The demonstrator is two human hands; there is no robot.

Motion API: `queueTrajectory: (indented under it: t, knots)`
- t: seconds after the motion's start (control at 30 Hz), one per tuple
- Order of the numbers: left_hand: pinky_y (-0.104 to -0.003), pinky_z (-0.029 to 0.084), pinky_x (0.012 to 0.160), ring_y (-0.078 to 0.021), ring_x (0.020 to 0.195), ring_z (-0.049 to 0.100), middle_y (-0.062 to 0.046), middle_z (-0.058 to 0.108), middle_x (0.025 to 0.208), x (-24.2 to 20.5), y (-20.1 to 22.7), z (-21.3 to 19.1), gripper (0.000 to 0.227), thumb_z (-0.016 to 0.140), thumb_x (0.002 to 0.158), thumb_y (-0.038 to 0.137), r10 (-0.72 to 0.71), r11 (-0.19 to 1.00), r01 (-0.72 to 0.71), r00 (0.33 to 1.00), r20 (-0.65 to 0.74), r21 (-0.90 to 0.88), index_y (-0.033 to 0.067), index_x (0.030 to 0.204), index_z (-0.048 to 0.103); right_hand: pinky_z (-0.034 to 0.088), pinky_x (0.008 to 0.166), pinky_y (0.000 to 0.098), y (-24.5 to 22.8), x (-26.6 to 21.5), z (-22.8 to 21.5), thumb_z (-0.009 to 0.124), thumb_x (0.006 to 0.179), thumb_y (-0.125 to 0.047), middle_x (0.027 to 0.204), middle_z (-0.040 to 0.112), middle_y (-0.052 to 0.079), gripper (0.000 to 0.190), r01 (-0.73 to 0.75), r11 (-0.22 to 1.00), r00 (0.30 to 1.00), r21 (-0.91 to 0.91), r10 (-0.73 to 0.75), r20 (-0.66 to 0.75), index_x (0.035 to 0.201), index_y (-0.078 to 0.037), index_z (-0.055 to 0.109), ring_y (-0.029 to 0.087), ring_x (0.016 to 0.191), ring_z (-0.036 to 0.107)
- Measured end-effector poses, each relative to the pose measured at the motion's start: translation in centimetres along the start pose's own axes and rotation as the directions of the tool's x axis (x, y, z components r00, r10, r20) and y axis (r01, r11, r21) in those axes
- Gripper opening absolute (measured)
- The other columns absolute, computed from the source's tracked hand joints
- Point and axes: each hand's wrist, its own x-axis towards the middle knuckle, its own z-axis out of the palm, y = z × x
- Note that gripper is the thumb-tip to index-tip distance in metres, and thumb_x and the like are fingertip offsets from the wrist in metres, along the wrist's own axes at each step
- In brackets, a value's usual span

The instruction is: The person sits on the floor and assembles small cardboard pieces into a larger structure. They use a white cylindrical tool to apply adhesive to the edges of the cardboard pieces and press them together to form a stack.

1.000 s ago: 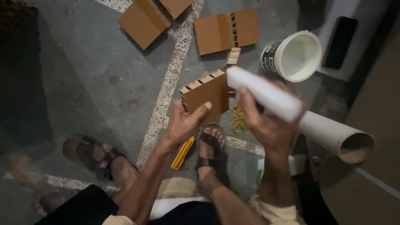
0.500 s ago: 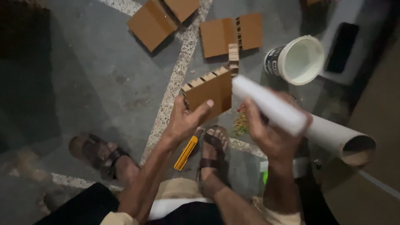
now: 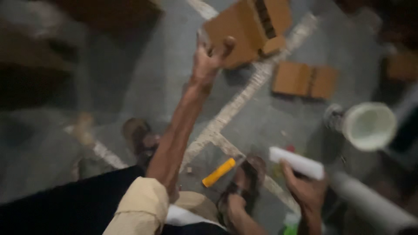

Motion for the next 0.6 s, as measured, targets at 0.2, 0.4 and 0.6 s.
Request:
queueTrajectory:
  t: [0.2,0.4,0.6]
  knots:
    - [-0.043,0.047,0.108,-0.0321,0.122,0.062,-0.021,0.064,0.137,0.5,-3.1,-10.2,0.11,0.081,0.076,0.05,-0.147,0.928,0.322,0.778,-0.611,0.187,0.0011,0.159,0.027,0.057,0.076,0.0328,4.6,0.4,1.5,0.088,0.078,-0.017,0.095,0.078,0.014,0.034,-0.002,1.0,1.0,-0.002,0.002,-0.003,0.099,0.007,0.077,0.02,0.085,0.074]
    - [-0.046,0.045,0.11,-0.0308,0.13,0.052,-0.02,0.046,0.15,2.1,-4.7,-20.2,0.092,0.08,0.089,0.034,-0.201,0.977,0.181,0.625,-0.754,-0.111,-0.0014,0.156,0.027,0.056,0.075,0.0316,5.1,0.3,1.7,0.089,0.076,-0.021,0.092,0.078,0.014,0.04,0.1,0.993,0.994,-0.067,-0.097,0.048,0.104,0.006,0.078,0.019,0.081,0.073]
    - [-0.046,0.042,0.11,-0.0355,0.127,0.049,-0.024,0.045,0.146,7.6,-6.9,-30.1,0.076,0.074,0.097,0.029,0.095,0.995,-0.037,0.655,-0.749,0.094,-0.0048,0.15,0.031,0.056,0.075,0.0292,3.6,-0.2,3.6,0.087,0.079,-0.02,0.093,0.077,0.013,0.043,0.088,0.995,0.996,0.042,-0.089,0.001,0.108,0.009,0.074,0.016,0.083,0.072]
